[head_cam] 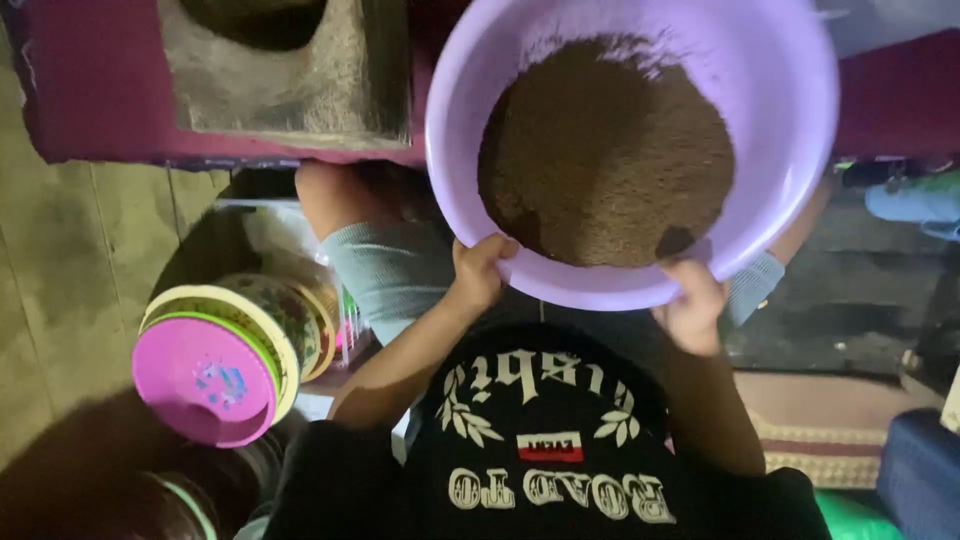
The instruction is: Mixing and sifting through a brown granular substance in a purple bowl while sitting on the floor.
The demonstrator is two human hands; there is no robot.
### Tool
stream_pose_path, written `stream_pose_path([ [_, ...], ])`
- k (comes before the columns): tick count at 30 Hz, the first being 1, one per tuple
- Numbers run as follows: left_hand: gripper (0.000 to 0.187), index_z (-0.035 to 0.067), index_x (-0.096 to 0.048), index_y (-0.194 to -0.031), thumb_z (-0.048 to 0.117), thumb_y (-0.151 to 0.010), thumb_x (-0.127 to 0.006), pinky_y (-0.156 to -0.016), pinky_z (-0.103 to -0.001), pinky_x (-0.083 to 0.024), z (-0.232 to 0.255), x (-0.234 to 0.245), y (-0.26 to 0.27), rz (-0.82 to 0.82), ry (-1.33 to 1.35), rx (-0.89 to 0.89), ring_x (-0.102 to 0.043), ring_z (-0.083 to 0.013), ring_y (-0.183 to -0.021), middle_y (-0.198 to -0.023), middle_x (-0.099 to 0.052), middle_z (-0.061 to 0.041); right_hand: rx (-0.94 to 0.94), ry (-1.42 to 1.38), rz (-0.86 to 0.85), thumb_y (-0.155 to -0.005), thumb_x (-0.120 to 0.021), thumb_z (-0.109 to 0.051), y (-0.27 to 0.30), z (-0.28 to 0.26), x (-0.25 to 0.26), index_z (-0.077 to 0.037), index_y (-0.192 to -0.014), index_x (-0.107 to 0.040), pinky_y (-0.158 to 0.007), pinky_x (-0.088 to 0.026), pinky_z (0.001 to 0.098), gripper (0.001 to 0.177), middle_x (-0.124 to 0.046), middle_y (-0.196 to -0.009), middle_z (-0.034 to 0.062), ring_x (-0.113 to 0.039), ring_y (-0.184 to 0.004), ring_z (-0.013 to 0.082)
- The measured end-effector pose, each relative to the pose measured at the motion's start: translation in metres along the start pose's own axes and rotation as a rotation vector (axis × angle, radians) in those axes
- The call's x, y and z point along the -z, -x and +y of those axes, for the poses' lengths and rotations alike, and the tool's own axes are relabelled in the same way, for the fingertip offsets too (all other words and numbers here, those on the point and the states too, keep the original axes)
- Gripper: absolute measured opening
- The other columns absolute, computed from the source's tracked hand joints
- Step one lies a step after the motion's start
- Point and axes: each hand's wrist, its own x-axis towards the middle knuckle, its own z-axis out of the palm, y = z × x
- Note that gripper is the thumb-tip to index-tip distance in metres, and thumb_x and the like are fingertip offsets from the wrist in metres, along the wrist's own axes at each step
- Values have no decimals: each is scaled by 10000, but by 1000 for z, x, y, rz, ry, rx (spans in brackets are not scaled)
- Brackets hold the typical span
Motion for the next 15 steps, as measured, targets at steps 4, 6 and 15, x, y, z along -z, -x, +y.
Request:
stream_pose_path([
  [4, 387, 89, -489, -849, -59, -529, -651, -499, -396, -389, 11, -29, -27, 154, 434, 378, -488, -222, -503, -604, -457, -36, -599, -450, 14, -735, -565, -108, -24, -41, -34, -200, -544, -238, -425, -214, 270, 390, -180, -487, -59, -188, -414, 99],
  [6, 392, 88, -487, -874, -52, -546, -651, -523, -392, -403, 15, -28, -18, 158, 420, 394, -509, -225, -524, -619, -477, -34, -638, -535, 65, -718, -594, -79, -23, -32, -31, -204, -560, -257, -440, -224, 262, 393, -195, -513, -64, -203, -411, 90],
  [15, 171, 181, -665, -740, 80, -873, -628, -670, -363, -465, -43, 19, -9, -96, -414, -691, -607, -194, -626, -698, -624, 18, 426, 220, -187, -792, -901, -6, 2, 62, 21, -14, -885, -685, -664, -466, 394, 236, -617, -710, 155, -601, -653, 316],
])
